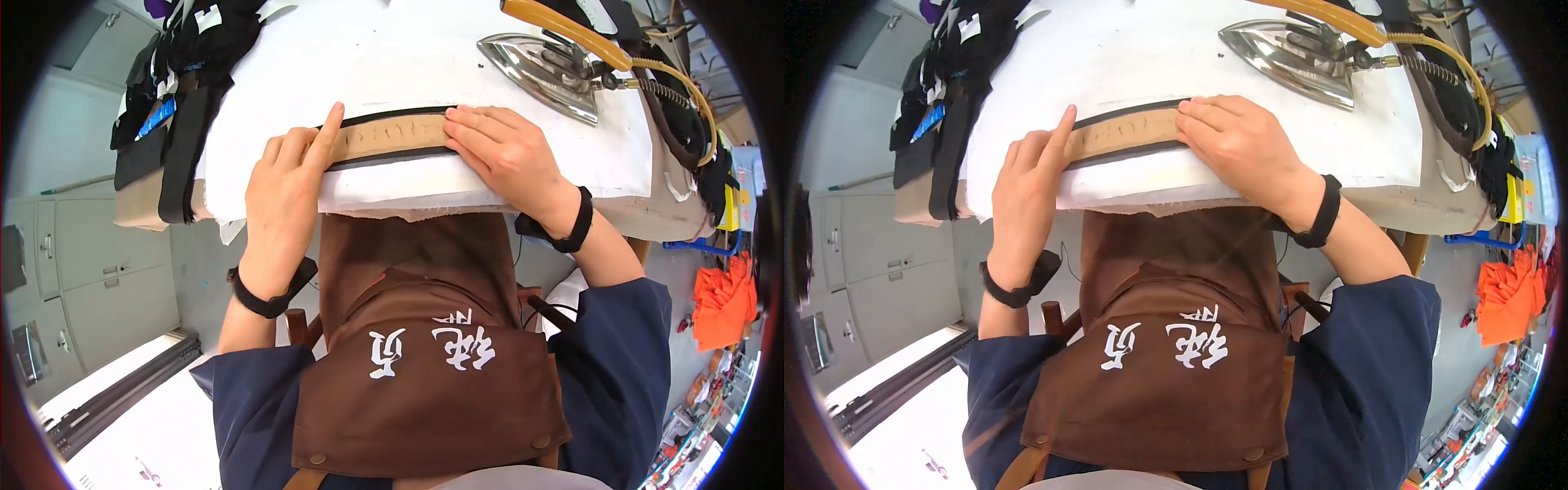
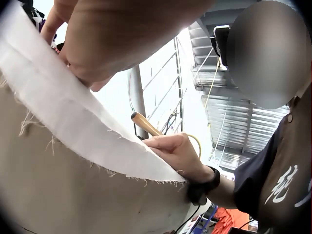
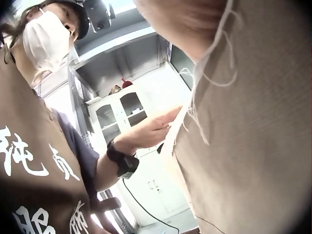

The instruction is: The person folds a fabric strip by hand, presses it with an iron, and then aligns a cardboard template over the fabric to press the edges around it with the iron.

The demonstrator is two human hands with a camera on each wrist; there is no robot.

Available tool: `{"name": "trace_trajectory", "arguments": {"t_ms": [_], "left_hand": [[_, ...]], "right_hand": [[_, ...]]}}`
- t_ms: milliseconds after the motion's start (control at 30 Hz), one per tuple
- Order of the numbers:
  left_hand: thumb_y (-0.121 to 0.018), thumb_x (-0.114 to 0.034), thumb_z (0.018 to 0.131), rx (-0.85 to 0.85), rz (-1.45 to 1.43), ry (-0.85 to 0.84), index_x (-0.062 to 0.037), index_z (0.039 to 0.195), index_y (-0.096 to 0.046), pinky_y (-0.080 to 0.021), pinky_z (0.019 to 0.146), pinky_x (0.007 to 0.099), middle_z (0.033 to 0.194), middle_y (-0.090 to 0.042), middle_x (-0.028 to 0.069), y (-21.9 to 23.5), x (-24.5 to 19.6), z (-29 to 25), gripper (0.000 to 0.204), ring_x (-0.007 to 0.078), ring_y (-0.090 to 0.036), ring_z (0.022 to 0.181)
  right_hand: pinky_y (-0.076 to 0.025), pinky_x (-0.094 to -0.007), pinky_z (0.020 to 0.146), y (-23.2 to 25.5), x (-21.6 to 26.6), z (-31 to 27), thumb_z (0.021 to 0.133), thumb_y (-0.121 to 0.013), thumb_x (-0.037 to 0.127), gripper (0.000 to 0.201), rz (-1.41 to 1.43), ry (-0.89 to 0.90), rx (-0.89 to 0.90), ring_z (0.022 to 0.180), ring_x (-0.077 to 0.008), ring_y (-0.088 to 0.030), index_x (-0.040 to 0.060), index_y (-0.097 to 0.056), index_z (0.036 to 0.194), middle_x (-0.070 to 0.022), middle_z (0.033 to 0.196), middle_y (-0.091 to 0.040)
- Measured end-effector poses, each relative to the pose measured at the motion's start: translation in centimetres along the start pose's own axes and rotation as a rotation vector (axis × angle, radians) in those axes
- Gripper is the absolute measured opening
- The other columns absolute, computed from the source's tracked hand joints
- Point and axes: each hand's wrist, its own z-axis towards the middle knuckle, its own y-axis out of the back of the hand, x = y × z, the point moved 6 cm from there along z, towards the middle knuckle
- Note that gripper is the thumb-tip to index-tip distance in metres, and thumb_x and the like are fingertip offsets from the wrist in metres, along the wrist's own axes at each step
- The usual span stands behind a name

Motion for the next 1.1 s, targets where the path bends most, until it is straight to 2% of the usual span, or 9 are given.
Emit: {"name": "trace_trajectory", "arguments": {"t_ms": [100,300,400,467,600,733,933,1067,1100], "left_hand": [[-0.067,0.002,0.087,0.105,0.048,-0.058,-0.0232,0.155,-0.062,-0.057,0.083,0.0362,0.104,-0.061,0.0051,0.7,-0.4,0.8,0.073,0.0247,-0.061,0.094],[-0.065,0.000,0.087,0.290,0.161,-0.167,-0.0227,0.156,-0.059,-0.061,0.076,0.0363,0.105,-0.059,0.0077,0.7,-1.0,2.5,0.073,0.0283,-0.061,0.094],[-0.065,-0.002,0.088,0.305,0.200,-0.239,-0.0233,0.155,-0.059,-0.063,0.075,0.0364,0.106,-0.061,0.0081,0.7,-1.2,3.3,0.071,0.0299,-0.062,0.095],[-0.056,0.000,0.092,0.395,0.158,-0.220,-0.0314,0.160,-0.053,-0.061,0.084,0.0420,0.106,-0.056,0.0097,0.4,-0.8,3.5,0.075,0.0319,-0.058,0.099],[-0.055,-0.002,0.094,0.399,0.159,-0.201,-0.0312,0.158,-0.056,-0.061,0.084,0.0415,0.106,-0.056,0.0099,0.5,-0.9,3.2,0.071,0.0322,-0.058,0.099],[-0.058,-0.004,0.094,0.288,0.109,-0.125,-0.0296,0.154,-0.062,-0.061,0.084,0.0409,0.107,-0.057,0.0090,0.0,-1.3,1.8,0.064,0.0315,-0.058,0.097],[-0.061,-0.004,0.094,0.088,0.131,-0.054,-0.0272,0.150,-0.066,-0.058,0.082,0.0397,0.106,-0.057,0.0100,-0.8,-2.1,0.5,0.061,0.0314,-0.056,0.093],[-0.061,-0.005,0.091,0.073,0.109,-0.022,-0.0280,0.144,-0.071,-0.057,0.082,0.0393,0.111,-0.058,0.0093,-0.9,-2.0,0.4,0.058,0.0309,-0.057,0.095],[-0.061,-0.005,0.091,0.074,0.104,-0.024,-0.0278,0.143,-0.071,-0.056,0.083,0.0395,0.111,-0.058,0.0095,-0.9,-2.0,0.5,0.058,0.0308,-0.057,0.095]], "right_hand": [[-0.059,-0.0385,0.087,-0.1,-0.1,0.2,0.090,-0.079,0.008,0.036,0.056,-0.024,0.027,0.099,-0.0301,-0.072,0.0017,-0.074,0.125,-0.0116,0.110,-0.075],[-0.053,-0.0418,0.092,-0.5,-0.5,1.1,0.089,-0.072,0.003,0.046,0.075,-0.104,0.194,0.102,-0.0324,-0.059,-0.0031,-0.067,0.135,-0.0131,0.107,-0.059],[-0.053,-0.0419,0.092,-0.3,-0.6,1.8,0.090,-0.070,0.002,0.045,0.090,-0.076,0.247,0.102,-0.0320,-0.059,-0.0037,-0.066,0.135,-0.0128,0.106,-0.060],[-0.053,-0.0417,0.092,-0.4,-0.7,2.0,0.091,-0.068,0.002,0.043,0.095,-0.079,0.264,0.102,-0.0317,-0.060,-0.0029,-0.068,0.134,-0.0125,0.107,-0.060],[-0.053,-0.0417,0.091,-0.4,-1.0,1.8,0.091,-0.068,0.002,0.038,0.146,-0.087,0.240,0.103,-0.0313,-0.060,-0.0011,-0.071,0.129,-0.0124,0.108,-0.061],[-0.054,-0.0414,0.093,-0.8,-0.8,0.8,0.089,-0.068,0.002,0.039,0.128,-0.050,0.130,0.105,-0.0313,-0.061,-0.0004,-0.071,0.128,-0.0121,0.115,-0.063],[-0.054,-0.0420,0.100,-0.6,-0.9,-0.4,0.088,-0.068,-0.001,0.040,0.166,-0.062,0.130,0.113,-0.0322,-0.062,-0.0008,-0.070,0.129,-0.0118,0.129,-0.065],[-0.055,-0.0437,0.103,3.4,-3.5,0.0,0.087,-0.069,-0.003,0.040,0.186,-0.066,0.040,0.121,-0.0348,-0.065,0.0071,-0.074,0.126,-0.0124,0.132,-0.069],[-0.056,-0.0435,0.103,5.9,-5.4,1.3,0.088,-0.071,-0.002,0.039,0.001,0.025,-0.061,0.122,-0.0357,-0.066,0.0101,-0.075,0.124,-0.0117,0.133,-0.070]]}}
